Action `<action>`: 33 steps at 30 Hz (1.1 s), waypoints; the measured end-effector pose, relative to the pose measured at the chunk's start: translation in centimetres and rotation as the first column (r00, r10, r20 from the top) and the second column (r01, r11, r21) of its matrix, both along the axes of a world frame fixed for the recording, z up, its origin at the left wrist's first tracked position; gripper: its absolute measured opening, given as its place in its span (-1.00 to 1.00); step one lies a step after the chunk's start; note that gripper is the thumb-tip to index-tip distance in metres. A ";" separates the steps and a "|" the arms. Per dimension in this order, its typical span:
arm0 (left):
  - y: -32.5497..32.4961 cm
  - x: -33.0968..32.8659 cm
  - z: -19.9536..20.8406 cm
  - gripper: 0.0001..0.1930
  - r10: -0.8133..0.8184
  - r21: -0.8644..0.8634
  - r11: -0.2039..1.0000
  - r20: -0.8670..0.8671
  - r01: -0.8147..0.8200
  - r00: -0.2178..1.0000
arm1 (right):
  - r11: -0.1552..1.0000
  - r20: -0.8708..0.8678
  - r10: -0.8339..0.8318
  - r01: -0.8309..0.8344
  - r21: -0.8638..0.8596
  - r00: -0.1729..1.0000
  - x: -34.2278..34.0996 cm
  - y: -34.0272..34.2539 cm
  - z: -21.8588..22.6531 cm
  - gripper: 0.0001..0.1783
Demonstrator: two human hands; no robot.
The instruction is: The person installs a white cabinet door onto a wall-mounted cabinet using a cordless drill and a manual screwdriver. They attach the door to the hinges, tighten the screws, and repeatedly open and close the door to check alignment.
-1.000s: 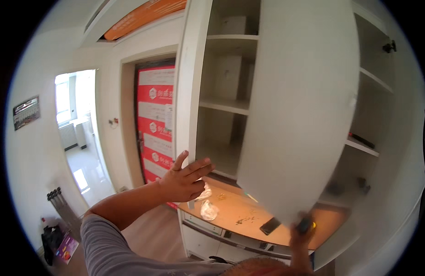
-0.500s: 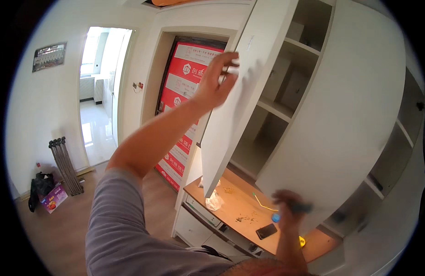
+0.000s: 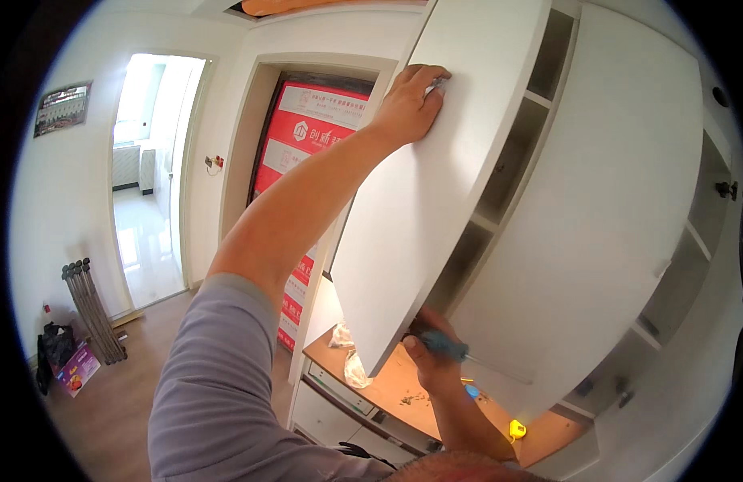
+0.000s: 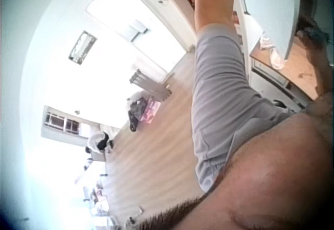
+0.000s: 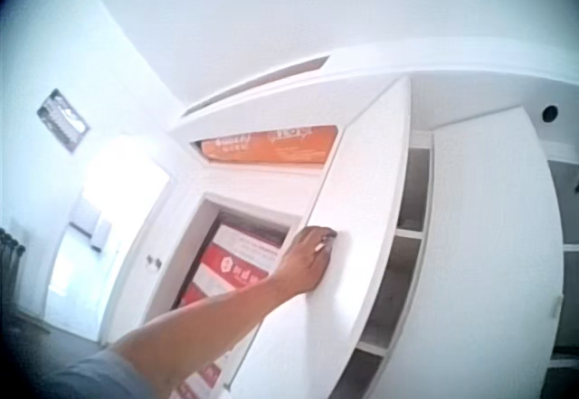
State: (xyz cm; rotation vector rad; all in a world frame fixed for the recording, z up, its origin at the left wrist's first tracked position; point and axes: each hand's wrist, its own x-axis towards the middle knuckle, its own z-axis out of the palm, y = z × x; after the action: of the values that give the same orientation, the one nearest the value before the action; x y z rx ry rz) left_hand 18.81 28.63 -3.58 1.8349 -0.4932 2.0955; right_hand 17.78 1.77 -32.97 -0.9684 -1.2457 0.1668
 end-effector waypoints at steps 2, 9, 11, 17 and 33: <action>0.2 0.3 0.4 -0.73 0.020 0.031 0.999 0.018 -0.021 1.000 | 0.998 0.032 -0.059 0.058 0.017 0.998 0.2 0.3 -0.6 -0.45; 0.9 2.1 1.5 -0.79 -0.114 0.016 0.993 0.030 0.113 0.993 | 0.986 -0.021 -0.168 0.168 -0.006 0.986 1.7 0.9 -2.7 -0.52; 1.9 3.2 1.7 -0.79 -0.006 0.083 0.997 0.106 -0.002 0.994 | 0.986 -0.007 -0.162 0.162 0.033 0.987 2.4 1.0 -2.8 -0.54; 1.2 3.3 0.6 -0.76 0.078 0.065 0.994 0.120 -0.086 0.990 | 0.975 0.031 -0.219 0.217 0.057 0.975 3.9 0.4 -3.2 -0.60; 0.7 1.0 2.5 -0.73 0.337 0.320 0.894 -0.019 -0.313 0.941 | 0.968 -0.006 -0.246 0.246 0.053 0.969 5.3 -0.5 -3.6 -0.66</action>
State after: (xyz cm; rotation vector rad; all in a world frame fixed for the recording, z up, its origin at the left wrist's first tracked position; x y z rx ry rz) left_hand 19.79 29.32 -1.12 2.3089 -0.5588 2.2521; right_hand 23.08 1.26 -36.54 -1.0675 -1.1135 -0.0613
